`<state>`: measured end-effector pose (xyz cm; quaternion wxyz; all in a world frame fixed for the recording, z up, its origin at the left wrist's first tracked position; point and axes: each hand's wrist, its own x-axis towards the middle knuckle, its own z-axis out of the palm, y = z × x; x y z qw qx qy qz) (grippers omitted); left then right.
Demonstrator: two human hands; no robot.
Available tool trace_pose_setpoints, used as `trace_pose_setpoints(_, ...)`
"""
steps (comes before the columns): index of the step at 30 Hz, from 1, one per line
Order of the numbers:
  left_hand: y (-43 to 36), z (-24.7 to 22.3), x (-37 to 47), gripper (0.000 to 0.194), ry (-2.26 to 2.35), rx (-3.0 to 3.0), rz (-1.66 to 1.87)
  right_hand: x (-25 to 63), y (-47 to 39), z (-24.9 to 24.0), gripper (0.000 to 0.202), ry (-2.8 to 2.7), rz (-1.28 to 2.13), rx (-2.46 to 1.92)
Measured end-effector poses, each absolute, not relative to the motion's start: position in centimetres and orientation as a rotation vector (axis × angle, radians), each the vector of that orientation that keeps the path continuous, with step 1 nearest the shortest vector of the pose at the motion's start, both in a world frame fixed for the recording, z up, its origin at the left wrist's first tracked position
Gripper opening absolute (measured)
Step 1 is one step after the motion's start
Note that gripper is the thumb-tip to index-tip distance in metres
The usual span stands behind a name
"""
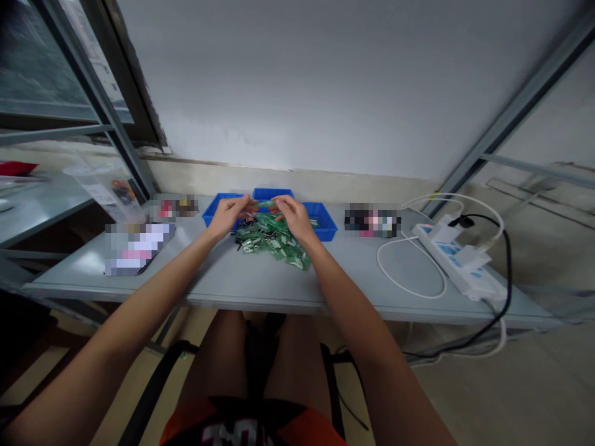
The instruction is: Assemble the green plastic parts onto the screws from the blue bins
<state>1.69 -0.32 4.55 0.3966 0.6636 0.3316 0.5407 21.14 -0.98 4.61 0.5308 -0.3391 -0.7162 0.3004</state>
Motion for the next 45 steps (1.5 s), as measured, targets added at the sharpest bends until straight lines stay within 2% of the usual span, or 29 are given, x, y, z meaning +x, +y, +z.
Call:
trace_pose_setpoints(3, -0.1, 4.4, 1.8, 0.036, 0.852, 1.705, 1.4, 20.9, -1.0, 4.5, 0.03, -1.707, 0.628, -0.807)
trace_pose_setpoints(6, 0.3, 4.1, 1.9, 0.047, 0.857, 1.66, 1.423, 20.7, -0.8, 4.2, 0.021, -1.736, 0.514, -0.842)
trace_pose_setpoints(11, 0.7, 3.8, 1.8, 0.028, 0.888, 1.685, 1.415, 20.7, -0.6, 4.0, 0.013, -1.767, 0.375, -0.9)
trace_pose_setpoints(14, 0.6, 3.9, 1.8, 0.028, 0.873, 1.67, 1.412, 20.8, -0.8, 4.1, 0.017, -1.821, 0.278, -0.937)
trace_pose_setpoints(17, 0.0, 4.2, 1.9, 0.03, 0.817, 1.677, 1.388, 20.6, -1.1, 4.1, 0.029, -1.893, 0.234, -0.918)
trace_pose_setpoints(20, -1.1, 4.7, 2.3, 0.032, 0.726, 1.803, 1.299, 20.2, -1.3, 4.0, 0.037, -1.944, 0.198, -0.905)
trace_pose_setpoints(24, -2.0, 5.1, 2.6, 0.032, 0.72, 2.045, 1.181, 20.5, -1.0, 4.1, 0.017, -1.999, 0.06, -0.937)
trace_pose_setpoints(28, -1.5, 5.0, 1.6, 0.026, 0.908, 2.431, 1.186, 22.9, 0.2, 4.6, 0.017, -1.872, -0.048, -1.035)
trace_pose_setpoints(32, -0.7, 4.9, -0.1, 0.021, 1.019, 2.687, 0.962, 26.1, 1.6, 4.4, 0.023, -1.669, -0.151, -1.151)
trace_pose_setpoints(35, -0.6, 5.0, -0.8, 0.027, 1.093, 2.797, 0.713, 27.0, 2.2, 4.2, 0.03, -1.565, -0.126, -1.166)
trace_pose_setpoints(40, -1.1, 5.3, -0.4, 0.031, 1.255, 2.975, 0.242, 25.8, 2.0, 4.2, 0.028, -1.519, -0.037, -1.113)
trace_pose_setpoints(45, -1.5, 5.6, 0.2, 0.026, 1.389, 2.992, 0.303, 23.7, 0.9, 4.1, 0.019, -1.732, 0.009, -1.042)
